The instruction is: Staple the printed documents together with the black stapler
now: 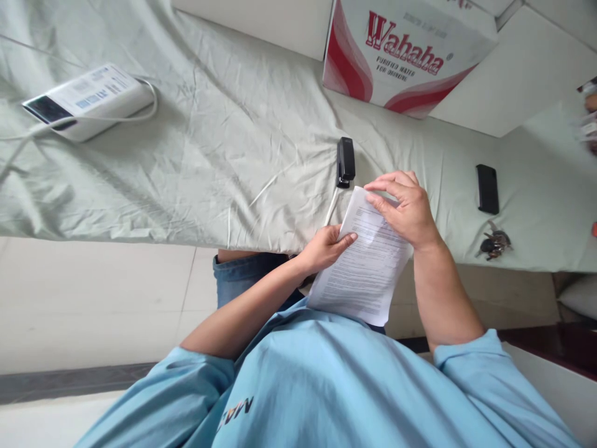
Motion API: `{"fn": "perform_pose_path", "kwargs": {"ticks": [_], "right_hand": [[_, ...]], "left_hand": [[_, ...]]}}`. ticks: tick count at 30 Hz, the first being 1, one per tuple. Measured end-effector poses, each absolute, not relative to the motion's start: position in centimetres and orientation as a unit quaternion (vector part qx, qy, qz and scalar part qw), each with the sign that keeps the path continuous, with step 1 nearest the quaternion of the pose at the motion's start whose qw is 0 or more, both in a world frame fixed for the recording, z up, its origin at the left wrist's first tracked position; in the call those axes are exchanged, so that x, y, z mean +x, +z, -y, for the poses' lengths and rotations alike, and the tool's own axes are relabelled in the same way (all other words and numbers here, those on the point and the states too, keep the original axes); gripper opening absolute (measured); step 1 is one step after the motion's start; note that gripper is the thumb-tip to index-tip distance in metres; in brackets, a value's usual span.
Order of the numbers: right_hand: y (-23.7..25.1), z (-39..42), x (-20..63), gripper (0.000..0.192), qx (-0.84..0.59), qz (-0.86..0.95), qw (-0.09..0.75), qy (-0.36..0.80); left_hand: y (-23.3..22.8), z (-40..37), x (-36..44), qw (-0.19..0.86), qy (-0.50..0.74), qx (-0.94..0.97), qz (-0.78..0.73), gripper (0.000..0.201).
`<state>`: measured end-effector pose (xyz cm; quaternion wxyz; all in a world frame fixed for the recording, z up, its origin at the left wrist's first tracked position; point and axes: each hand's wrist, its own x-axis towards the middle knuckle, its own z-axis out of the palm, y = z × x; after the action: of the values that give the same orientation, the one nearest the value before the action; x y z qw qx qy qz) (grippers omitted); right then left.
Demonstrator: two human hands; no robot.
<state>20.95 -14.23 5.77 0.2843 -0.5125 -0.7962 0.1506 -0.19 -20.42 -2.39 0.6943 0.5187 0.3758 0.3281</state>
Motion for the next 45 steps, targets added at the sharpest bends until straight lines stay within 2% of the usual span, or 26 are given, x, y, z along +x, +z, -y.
{"fn": "perform_pose_path", "kwargs": {"ticks": [15,18,29,37,45], "right_hand": [[6.4,13.5,20.7,0.014,-0.506,0.777,0.291,0.237],[6.6,13.5,20.6,0.013,-0.507,0.775,0.296,0.234],[6.9,13.3,20.4,0.013,-0.514,0.786,0.286,0.193],[7.1,13.3,20.3,0.012,-0.515,0.789,0.283,0.180],[7.0,13.5,20.2,0.011,-0.513,0.792,0.278,0.182]], "left_hand": [[-2.4,20.6,-0.1,0.667,0.323,0.544,-0.394,0.058],[-2.4,20.8,0.0,0.653,0.333,0.550,-0.399,0.053],[-2.3,21.1,0.3,0.631,0.360,0.567,-0.389,0.058],[-2.4,21.1,0.4,0.607,0.358,0.595,-0.386,0.042],[-2.3,21.4,0.5,0.597,0.367,0.598,-0.390,0.040]]}}
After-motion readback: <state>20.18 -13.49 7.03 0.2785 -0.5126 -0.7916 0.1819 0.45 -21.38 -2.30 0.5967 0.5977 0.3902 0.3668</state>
